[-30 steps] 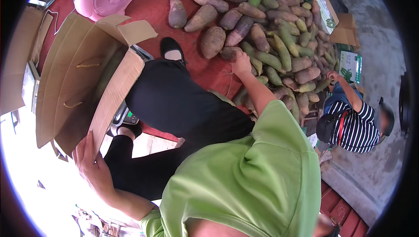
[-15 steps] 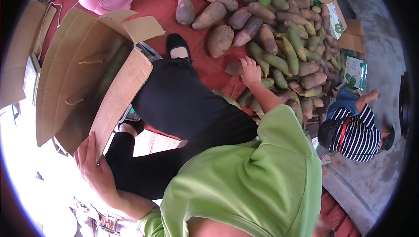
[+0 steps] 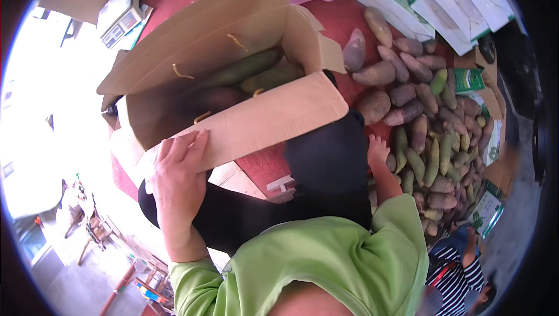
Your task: The recorder is sorting and packing green radishes/sweet potatoes into cardboard boxes, using a scale to weigh the packages.
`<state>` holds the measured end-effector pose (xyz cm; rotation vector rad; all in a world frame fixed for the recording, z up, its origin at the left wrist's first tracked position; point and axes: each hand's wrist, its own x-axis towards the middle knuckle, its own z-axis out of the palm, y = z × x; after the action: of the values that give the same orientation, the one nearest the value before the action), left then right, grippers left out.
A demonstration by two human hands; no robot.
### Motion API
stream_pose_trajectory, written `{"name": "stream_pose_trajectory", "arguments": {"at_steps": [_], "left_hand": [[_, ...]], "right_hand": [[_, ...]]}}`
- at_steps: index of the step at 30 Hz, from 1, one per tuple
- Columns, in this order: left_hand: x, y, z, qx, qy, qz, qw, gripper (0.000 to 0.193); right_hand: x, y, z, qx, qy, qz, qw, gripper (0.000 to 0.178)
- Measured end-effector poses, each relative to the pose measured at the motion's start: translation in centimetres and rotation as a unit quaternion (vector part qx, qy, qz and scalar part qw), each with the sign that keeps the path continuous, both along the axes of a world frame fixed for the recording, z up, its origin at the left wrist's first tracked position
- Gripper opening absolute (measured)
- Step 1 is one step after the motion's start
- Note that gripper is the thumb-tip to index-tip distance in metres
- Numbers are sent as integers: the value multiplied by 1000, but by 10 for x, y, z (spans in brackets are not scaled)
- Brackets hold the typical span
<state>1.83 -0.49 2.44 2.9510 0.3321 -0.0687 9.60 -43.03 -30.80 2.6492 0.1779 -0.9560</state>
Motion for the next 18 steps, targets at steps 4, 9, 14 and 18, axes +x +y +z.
{"name": "stream_pose_trajectory", "arguments": {"at_steps": [4, 9, 14, 18], "left_hand": [[-2, 1, -3, 32, -3, -11, 999, 42], [-7, 2, -2, 40, 6, -20, 999, 40], [-11, 4, -4, 38, -1, -34, 999, 40], [-15, 3, -7, 57, 1, -54, 997, 42]], "right_hand": [[-7, -11, -20, 151, -63, -211, 964, 81], [30, -10, -16, 559, -150, -294, 761, 72], [101, 58, 149, 647, -199, -233, 698, 67], [132, 125, 264, 749, -155, -175, 620, 67]]}}
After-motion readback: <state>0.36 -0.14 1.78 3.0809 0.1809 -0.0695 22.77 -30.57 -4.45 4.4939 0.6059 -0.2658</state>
